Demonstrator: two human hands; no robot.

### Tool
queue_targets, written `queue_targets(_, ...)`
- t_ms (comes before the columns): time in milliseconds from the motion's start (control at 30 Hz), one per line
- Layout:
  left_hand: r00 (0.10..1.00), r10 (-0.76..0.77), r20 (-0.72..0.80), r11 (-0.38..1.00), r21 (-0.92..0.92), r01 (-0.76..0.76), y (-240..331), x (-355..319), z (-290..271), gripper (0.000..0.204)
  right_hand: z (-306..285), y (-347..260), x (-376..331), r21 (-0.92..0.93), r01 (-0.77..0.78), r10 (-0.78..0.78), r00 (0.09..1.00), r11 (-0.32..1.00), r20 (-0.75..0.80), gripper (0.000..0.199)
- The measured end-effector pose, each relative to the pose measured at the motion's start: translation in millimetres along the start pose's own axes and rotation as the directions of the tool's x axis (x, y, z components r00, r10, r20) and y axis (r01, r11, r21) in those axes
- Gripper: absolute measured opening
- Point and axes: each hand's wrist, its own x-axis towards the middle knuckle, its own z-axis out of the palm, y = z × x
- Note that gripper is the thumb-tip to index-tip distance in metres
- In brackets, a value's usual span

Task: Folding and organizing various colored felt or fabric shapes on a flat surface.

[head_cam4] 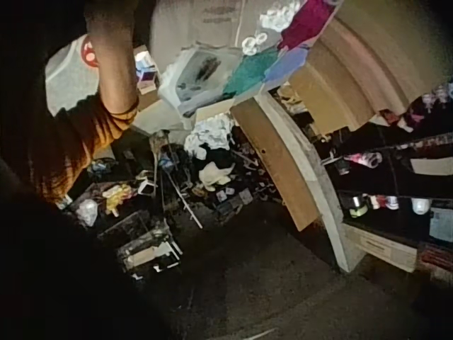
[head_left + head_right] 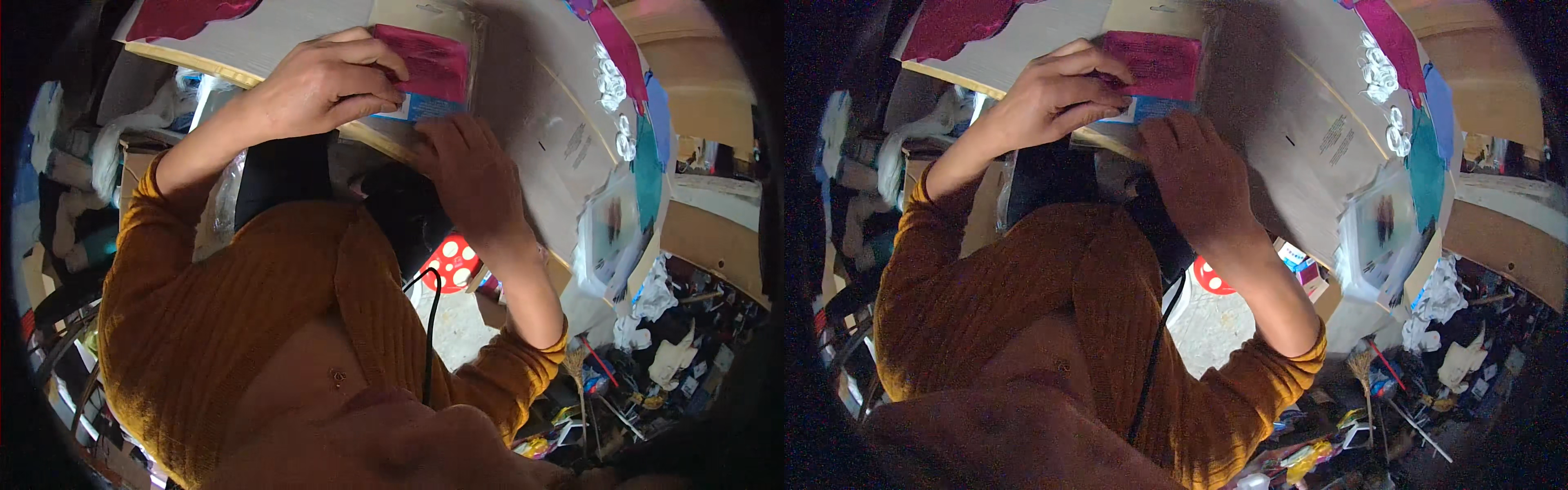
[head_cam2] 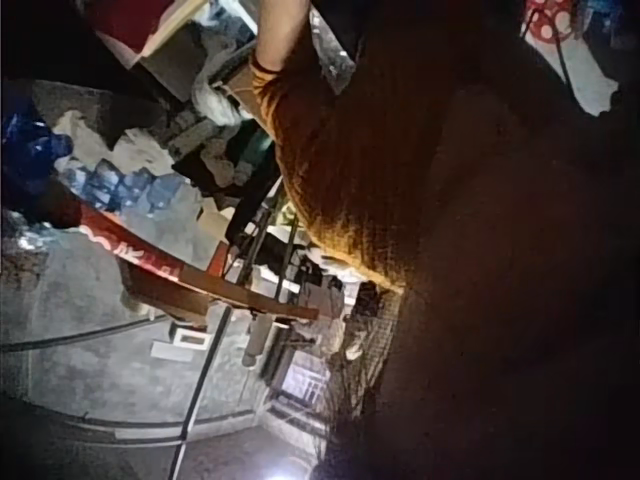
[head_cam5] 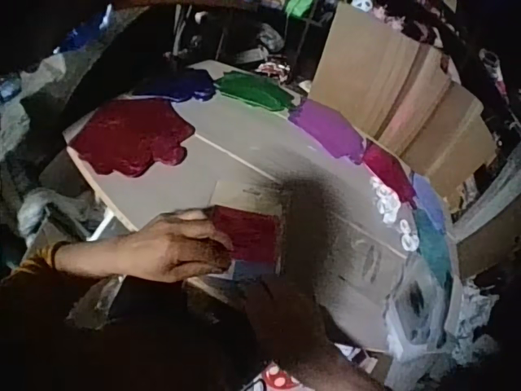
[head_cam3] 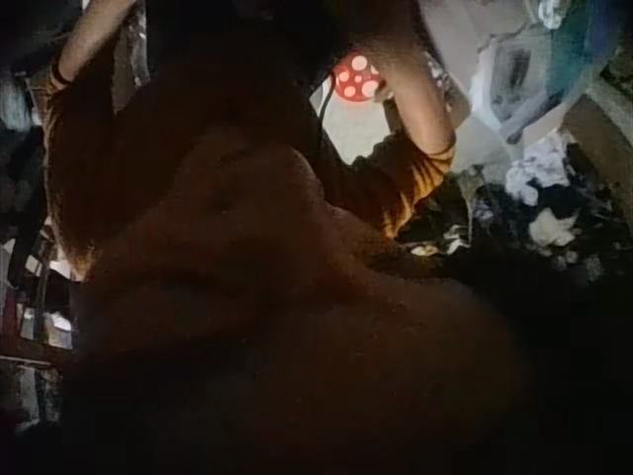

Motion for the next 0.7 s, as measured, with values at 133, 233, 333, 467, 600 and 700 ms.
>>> queue_targets(133,1.000,0.004,-0.007,1.000,0.002,-0.004,-0.8,-0.2,1.6,0.013,-3.6,-0.8,3.1,-0.041,0.028,-0.027,0.999,0.999,0.021,0.012)
queue_targets(233,1.000,0.001,-0.006,1.000,0.000,-0.001,-1.1,-0.2,1.7,0.012,-2.9,-2.1,8.1,-0.082,0.046,-0.043,0.998,0.996,0.040,0.011)
queue_targets(333,1.000,-0.006,0.003,1.000,-0.001,0.006,-0.6,-0.1,1.4,0.012,-4.6,-3.7,12.6,-0.110,0.056,-0.049,0.997,0.992,0.062,0.010)
queue_targets(467,1.000,-0.011,-0.013,1.000,0.008,0.012,-0.7,-1.9,1.6,0.012,-3.9,-5.6,12.5,-0.115,0.075,-0.059,0.990,0.991,0.132,0.008)
queue_targets(600,1.000,-0.020,0.023,0.999,-0.027,0.020,-1.6,-2.5,1.2,0.012,-6.7,-30.0,10.7,-0.094,0.016,0.045,0.790,0.995,0.611,0.006)
queue_targets(700,0.999,-0.042,0.024,0.998,-0.050,0.043,0.8,-4.2,-2.1,0.012,1.6,-17.5,-45.9,-0.068,-0.080,0.094,0.389,0.994,0.917,0.014)
